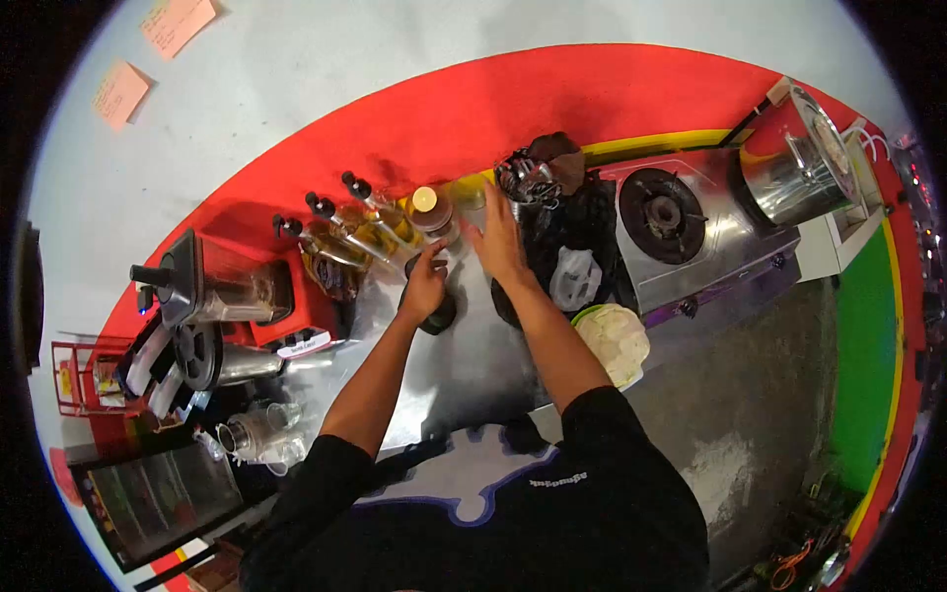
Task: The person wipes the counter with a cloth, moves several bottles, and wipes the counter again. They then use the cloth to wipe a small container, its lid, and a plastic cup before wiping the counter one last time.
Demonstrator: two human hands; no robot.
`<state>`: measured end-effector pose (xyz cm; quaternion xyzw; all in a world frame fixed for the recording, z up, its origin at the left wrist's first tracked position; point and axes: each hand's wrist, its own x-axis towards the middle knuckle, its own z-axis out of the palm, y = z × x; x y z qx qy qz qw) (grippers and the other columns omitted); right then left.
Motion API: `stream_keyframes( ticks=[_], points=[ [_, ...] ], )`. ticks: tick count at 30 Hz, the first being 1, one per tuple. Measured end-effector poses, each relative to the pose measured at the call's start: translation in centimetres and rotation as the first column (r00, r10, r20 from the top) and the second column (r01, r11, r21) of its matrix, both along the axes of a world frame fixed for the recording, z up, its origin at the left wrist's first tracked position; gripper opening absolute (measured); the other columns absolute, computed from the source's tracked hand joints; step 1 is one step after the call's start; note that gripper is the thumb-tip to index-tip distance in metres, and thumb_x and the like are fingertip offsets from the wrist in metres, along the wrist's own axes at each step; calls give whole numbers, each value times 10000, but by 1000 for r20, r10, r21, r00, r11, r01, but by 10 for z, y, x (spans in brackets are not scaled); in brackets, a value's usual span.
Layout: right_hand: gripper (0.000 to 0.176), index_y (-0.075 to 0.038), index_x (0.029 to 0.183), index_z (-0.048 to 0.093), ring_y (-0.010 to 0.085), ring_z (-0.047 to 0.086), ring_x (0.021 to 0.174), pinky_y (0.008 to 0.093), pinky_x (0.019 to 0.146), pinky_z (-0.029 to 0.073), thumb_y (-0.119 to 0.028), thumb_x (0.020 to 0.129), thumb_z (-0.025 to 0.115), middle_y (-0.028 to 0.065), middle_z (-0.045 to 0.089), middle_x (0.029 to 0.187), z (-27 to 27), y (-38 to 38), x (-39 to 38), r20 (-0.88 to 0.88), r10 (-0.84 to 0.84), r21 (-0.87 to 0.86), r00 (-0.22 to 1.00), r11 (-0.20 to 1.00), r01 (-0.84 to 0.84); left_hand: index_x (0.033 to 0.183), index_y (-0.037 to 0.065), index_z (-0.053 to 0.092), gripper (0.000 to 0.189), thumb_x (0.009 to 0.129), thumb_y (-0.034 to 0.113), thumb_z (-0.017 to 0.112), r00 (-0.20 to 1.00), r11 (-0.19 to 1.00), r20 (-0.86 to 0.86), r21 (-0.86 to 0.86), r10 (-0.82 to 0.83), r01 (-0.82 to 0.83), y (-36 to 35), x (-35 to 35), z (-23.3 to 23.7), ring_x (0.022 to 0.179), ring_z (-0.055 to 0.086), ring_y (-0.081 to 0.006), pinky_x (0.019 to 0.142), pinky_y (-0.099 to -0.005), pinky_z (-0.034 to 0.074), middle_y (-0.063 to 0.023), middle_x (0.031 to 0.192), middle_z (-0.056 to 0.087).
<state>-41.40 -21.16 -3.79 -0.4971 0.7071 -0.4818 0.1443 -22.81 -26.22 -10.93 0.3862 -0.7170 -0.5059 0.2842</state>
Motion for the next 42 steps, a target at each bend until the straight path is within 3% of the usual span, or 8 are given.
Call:
stream_keyframes(
  ticks=[1, 7, 14, 19, 25, 32, 36, 42],
  points=[
    [867, -28, 1588, 345, 465, 553, 1309, 465, 1051, 510, 9, 837, 776, 268, 529, 1438, -1, 5, 4, -109, -39, -40, 993, 999, 35, 1465, 88, 537, 591, 891, -50, 558, 991, 999, 126, -20, 39, -37, 4, 13, -1, 1143, 671, -389, 1031, -468, 517, -209, 1346, 660],
    [888, -12, 1595, 329, 479, 474, 1339, 514, 1135, 427, -41, 827, 775, 302, 320, 1571, -19, 47, 46, -330, -89, -37, 940, 996, 81, 1394, 78, 570, 612, 795, -47, 571, 963, 966, 169, -189, 210, -177, 35, 81, -52, 1271, 566, -444, 1116, -511, 430, -208, 1398, 625],
    [761, 17, 1512, 428, 493, 457, 1358, 533, 1141, 410, -49, 833, 765, 297, 375, 1530, -41, 50, 72, -276, -49, 74, 960, 995, 72, 1430, 53, 544, 655, 784, -46, 591, 945, 952, 232, -257, 229, -167, 79, 141, -50, 1397, 499, -432, 1198, -504, 371, -215, 1503, 564],
    [697, -32, 1462, 502, 440, 527, 1337, 505, 1122, 429, -135, 836, 790, 238, 546, 1446, -64, 34, 113, -167, 420, 209, 892, 899, -384, 1500, 78, 484, 708, 812, -5, 627, 840, 951, 472, -271, 268, -151, 104, 169, -44, 1493, 394, -445, 1220, -540, 339, -216, 1601, 460],
    [730, -309, 1614, 429, 342, 142, 1628, 619, 1268, 208, -461, 960, 716, 75, 254, 1749, -110, 32, 143, -367, 638, 446, 677, 759, -474, 1549, 110, 435, 729, 855, 127, 655, 706, 938, 626, -298, 330, -175, 122, 196, -45, 1552, 275, -461, 1210, -621, 277, -178, 1693, 326],
    [589, -300, 1604, 456, 439, 110, 1611, 674, 1236, 215, -410, 1047, 613, 148, 161, 1760, -113, 65, 72, -391, 424, 486, 817, 849, -208, 1516, 100, 468, 684, 862, 122, 665, 768, 904, 506, -365, 393, -222, 164, 253, -52, 1545, 304, -461, 1214, -609, 250, -196, 1659, 398],
    [588, -284, 1595, 468, 485, 109, 1598, 583, 1273, 244, -341, 1037, 645, 172, 194, 1746, -131, 97, 70, -383, 332, 297, 862, 928, -226, 1426, 82, 564, 574, 861, 111, 663, 802, 872, 419, -428, 425, -238, 174, 243, -49, 1491, 403, -436, 1213, -557, 313, -189, 1583, 498],
    [515, -259, 1537, 542, 374, 178, 1614, 550, 1263, 287, -239, 1032, 639, 106, 259, 1738, -103, 158, 114, -376, 242, 435, 894, 898, -61, 1300, 101, 629, 463, 838, 76, 633, 918, 936, 327, -334, 223, -109, 182, 226, -40, 1430, 481, -378, 1170, -521, 350, -169, 1499, 569]
  ],
)
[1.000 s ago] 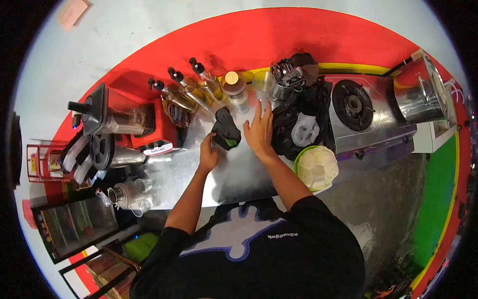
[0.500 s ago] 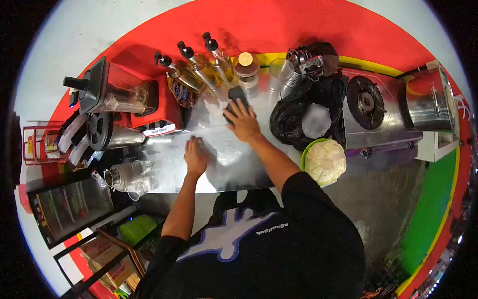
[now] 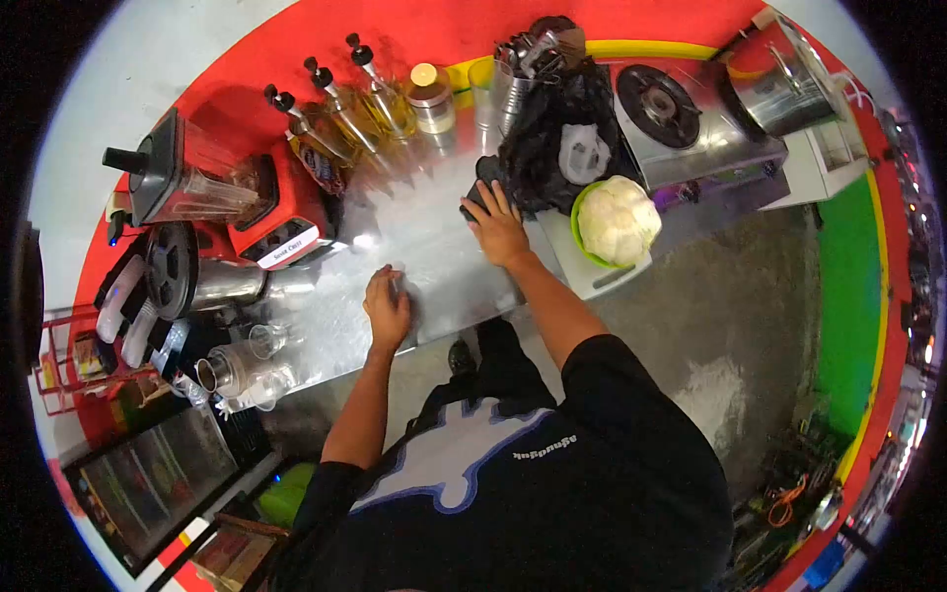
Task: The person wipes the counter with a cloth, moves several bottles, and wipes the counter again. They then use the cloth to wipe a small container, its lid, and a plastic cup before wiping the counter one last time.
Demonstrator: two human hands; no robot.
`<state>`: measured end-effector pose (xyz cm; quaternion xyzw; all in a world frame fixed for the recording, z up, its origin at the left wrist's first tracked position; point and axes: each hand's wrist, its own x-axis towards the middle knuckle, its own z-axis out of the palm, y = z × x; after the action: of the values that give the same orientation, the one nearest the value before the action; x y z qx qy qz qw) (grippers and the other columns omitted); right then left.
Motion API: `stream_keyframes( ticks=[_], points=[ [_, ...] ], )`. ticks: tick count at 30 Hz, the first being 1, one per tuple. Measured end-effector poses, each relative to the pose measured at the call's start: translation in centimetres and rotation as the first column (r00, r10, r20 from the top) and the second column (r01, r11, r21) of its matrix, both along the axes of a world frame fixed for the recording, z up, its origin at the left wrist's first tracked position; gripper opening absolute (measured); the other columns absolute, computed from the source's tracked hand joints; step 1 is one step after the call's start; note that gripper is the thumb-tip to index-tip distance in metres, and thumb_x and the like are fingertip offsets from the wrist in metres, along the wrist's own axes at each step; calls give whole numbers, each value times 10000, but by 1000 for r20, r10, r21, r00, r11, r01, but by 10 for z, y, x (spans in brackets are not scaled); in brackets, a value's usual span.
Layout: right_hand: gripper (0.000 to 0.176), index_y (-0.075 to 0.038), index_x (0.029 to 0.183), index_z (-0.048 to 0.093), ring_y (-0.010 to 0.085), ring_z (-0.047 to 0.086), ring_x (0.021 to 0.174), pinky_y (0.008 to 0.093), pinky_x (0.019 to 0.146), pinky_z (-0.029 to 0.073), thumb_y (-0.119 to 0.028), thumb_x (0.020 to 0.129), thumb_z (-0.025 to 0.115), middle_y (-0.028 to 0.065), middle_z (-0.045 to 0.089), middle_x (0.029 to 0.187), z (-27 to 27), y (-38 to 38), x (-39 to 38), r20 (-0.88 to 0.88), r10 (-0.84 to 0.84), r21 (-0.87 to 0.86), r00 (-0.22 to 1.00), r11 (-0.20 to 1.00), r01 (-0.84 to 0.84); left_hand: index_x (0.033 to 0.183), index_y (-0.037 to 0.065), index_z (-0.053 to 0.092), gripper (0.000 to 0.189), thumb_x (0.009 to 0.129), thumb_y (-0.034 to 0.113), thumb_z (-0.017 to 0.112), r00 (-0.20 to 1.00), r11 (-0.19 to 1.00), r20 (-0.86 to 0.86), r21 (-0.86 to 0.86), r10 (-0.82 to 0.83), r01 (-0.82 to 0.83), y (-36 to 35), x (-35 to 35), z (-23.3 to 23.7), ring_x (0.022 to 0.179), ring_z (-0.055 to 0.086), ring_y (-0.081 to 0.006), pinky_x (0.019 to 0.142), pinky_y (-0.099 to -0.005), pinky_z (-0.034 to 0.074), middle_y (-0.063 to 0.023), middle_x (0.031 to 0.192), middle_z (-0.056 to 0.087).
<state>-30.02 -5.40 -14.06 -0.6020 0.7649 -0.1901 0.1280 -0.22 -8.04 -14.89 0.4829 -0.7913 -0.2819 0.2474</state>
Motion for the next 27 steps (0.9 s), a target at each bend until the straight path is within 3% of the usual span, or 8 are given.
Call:
stream_keyframes(
  ticks=[6, 11, 16, 20, 23, 24, 26, 27],
  points=[
    [503, -147, 1423, 626, 375, 296, 1574, 563, 1216, 326, -25, 935, 602, 111, 405, 1668, -11, 86, 21, 62, 14, -132, 998, 991, -6, 1279, 111, 632, 453, 830, 55, 638, 994, 992, -75, 91, -85, 91, 28, 8, -9, 1435, 466, -363, 1162, -517, 328, -148, 1504, 559],
    [511, -85, 1269, 686, 411, 404, 1512, 517, 1186, 392, 154, 849, 519, 138, 536, 1566, -17, 149, 40, 50, -162, -222, 986, 960, 169, 1259, 111, 631, 453, 812, 40, 634, 974, 980, -112, 26, -196, 200, 50, 5, -13, 1401, 498, -381, 1129, -520, 364, -163, 1450, 599],
    [506, -67, 1208, 714, 402, 469, 1470, 498, 1194, 404, 180, 802, 541, 157, 578, 1520, 3, 195, 46, 113, -190, -174, 975, 962, 208, 1247, 97, 628, 440, 814, 22, 650, 942, 950, -135, 14, -307, 312, 65, -21, -2, 1354, 530, -377, 1106, -521, 394, -160, 1401, 616],
    [475, -23, 1273, 684, 377, 607, 1342, 433, 1119, 465, 156, 869, 511, 205, 661, 1386, 43, 214, 38, 373, -211, -237, 904, 920, 313, 1348, 69, 596, 496, 862, -8, 659, 827, 840, -283, 111, -486, 531, 73, -69, 6, 1206, 622, -339, 1002, -441, 513, -179, 1389, 605],
    [361, -8, 1397, 603, 177, 635, 1195, 341, 1034, 499, -39, 1039, 571, 109, 698, 1275, 83, 230, 38, 722, -231, -134, 652, 878, 459, 1579, 106, 374, 738, 946, 113, 751, 766, 487, -557, 596, -323, 639, 101, -109, 60, 1271, 592, -262, 1002, -432, 538, -125, 1523, 474],
    [361, -8, 1397, 603, 177, 635, 1195, 341, 1034, 499, -39, 1039, 571, 109, 698, 1275, 88, 237, 35, 723, -238, -142, 649, 867, 477, 1579, 106, 374, 738, 946, 113, 751, 757, 479, -556, 590, -343, 650, 108, -123, 83, 1271, 592, -262, 1002, -432, 538, -125, 1523, 474],
    [306, -30, 1372, 630, 157, 663, 1098, 312, 960, 517, -97, 1080, 567, 61, 710, 1228, 113, 250, 31, 907, -135, -142, 399, 794, 592, 1603, 139, 348, 826, 926, 181, 819, 750, 216, -653, 721, -106, 659, 119, -151, 113, 1255, 579, -251, 924, -429, 563, -147, 1545, 453],
    [293, -25, 1371, 629, 118, 652, 1071, 286, 933, 518, -143, 1115, 551, 27, 699, 1222, 137, 257, 32, 934, -163, -81, 319, 773, 630, 1603, 139, 348, 826, 926, 181, 819, 744, 212, -657, 715, -122, 666, 125, -160, 128, 1255, 579, -251, 924, -429, 563, -147, 1545, 453]
  ],
)
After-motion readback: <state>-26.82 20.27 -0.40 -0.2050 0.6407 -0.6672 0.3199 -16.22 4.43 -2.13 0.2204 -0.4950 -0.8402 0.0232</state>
